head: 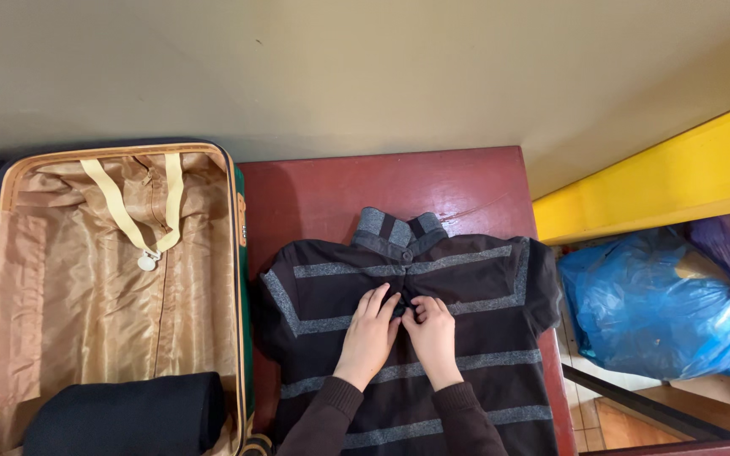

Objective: The person lays a striped polo shirt flat on a red surface, buttons the collar, smooths the fabric, folds the sleeves inward, and folds the shirt into a compact rectangle. The folded shirt is then placed into an open suitcase.

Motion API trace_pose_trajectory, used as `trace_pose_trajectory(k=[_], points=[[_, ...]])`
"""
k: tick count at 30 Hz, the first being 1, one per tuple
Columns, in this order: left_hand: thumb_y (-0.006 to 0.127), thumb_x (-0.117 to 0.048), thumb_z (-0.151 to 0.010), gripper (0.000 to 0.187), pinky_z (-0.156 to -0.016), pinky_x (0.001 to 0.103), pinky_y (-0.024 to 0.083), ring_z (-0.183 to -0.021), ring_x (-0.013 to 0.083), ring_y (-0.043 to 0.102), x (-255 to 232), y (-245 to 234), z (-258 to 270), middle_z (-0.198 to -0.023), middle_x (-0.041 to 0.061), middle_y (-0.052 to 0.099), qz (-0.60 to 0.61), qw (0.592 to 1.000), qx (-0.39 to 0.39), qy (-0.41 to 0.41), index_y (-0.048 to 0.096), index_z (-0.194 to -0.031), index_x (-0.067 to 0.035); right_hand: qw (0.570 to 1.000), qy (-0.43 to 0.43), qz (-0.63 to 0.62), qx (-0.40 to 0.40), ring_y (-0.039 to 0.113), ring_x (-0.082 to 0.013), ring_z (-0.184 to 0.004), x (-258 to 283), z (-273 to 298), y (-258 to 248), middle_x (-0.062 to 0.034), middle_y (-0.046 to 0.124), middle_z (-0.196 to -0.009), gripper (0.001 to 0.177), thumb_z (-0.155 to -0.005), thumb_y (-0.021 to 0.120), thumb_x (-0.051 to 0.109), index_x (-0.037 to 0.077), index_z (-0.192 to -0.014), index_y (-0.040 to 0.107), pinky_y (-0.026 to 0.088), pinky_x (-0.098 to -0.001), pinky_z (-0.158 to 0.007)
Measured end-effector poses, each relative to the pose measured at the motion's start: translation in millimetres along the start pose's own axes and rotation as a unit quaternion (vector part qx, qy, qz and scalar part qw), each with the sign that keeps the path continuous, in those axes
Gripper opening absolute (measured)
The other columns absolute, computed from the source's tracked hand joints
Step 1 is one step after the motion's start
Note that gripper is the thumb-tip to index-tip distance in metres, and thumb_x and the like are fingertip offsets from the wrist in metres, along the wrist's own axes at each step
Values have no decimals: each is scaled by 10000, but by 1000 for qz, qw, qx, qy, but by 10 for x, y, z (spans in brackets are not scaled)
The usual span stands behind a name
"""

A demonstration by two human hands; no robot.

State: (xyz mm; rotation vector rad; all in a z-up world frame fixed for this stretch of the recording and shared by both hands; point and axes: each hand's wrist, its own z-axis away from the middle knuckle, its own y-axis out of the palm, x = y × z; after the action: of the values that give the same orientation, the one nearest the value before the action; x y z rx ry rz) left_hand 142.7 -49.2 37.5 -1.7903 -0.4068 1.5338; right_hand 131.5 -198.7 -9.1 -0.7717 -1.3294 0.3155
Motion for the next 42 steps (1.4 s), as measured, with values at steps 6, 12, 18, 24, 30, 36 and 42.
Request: trace_pose_trajectory(k=[6,12,18,24,30,36,42], points=[[637,-146,-960,244,-985,430,491,-1195,315,542,3,53,-126,-1239,143,570,-58,998,24,-11,646,-1172,-26,996,51,-69,-13,692,-157,-659,-123,-33,47,-93,727,-846,166,-799,738,46,-15,-954,737,570,-300,-648],[611,-131,-967,134,-757,364,575,-913,251,688,64,405,-163,-936,97,653,-171,984,39,-13,608,-1067,-43,995,59,-82,15,690,-166,-668,-194,-22,54,-100,725,-865,182,-811,726,37,-18,-983,743,561,-293,-656],[619,-81,-893,168,-638,323,599,-812,235,721,113,625,-167,-895,111,663,-208,978,18,-27,584,-1050,-32,991,86,-91,49,692,-128,-705,-243,-46,35,-80,735,-867,222,-816,727,43,-2,-1030,768,555,-267,-685],[640,-116,-917,66,-674,419,574,-844,312,705,8,482,-242,-878,122,668,-90,992,-16,-88,619,-915,-53,963,153,-211,63,659,-94,-769,-240,-13,27,-35,735,-898,213,-862,705,21,-10,-1067,755,536,-248,-716],[663,-65,-906,63,-691,405,577,-800,314,734,9,415,-275,-869,150,742,117,978,-54,-165,698,-906,-13,946,175,-261,77,665,-79,-781,-355,16,12,-10,739,-896,211,-892,703,35,-4,-1095,745,541,-237,-726],[606,-50,-927,132,-674,329,613,-730,226,780,116,468,-309,-825,108,778,293,917,-16,-270,719,-978,-3,936,171,-280,131,667,-77,-745,-408,-48,-66,-8,717,-857,207,-955,641,75,11,-1120,747,564,-240,-706],[757,-168,-911,187,-706,315,597,-775,198,767,167,477,-311,-856,110,773,247,937,4,-248,717,-965,6,975,92,-154,130,628,-79,-651,-226,-72,-93,-31,691,-751,164,-899,706,65,45,-1062,710,522,-251,-619]])
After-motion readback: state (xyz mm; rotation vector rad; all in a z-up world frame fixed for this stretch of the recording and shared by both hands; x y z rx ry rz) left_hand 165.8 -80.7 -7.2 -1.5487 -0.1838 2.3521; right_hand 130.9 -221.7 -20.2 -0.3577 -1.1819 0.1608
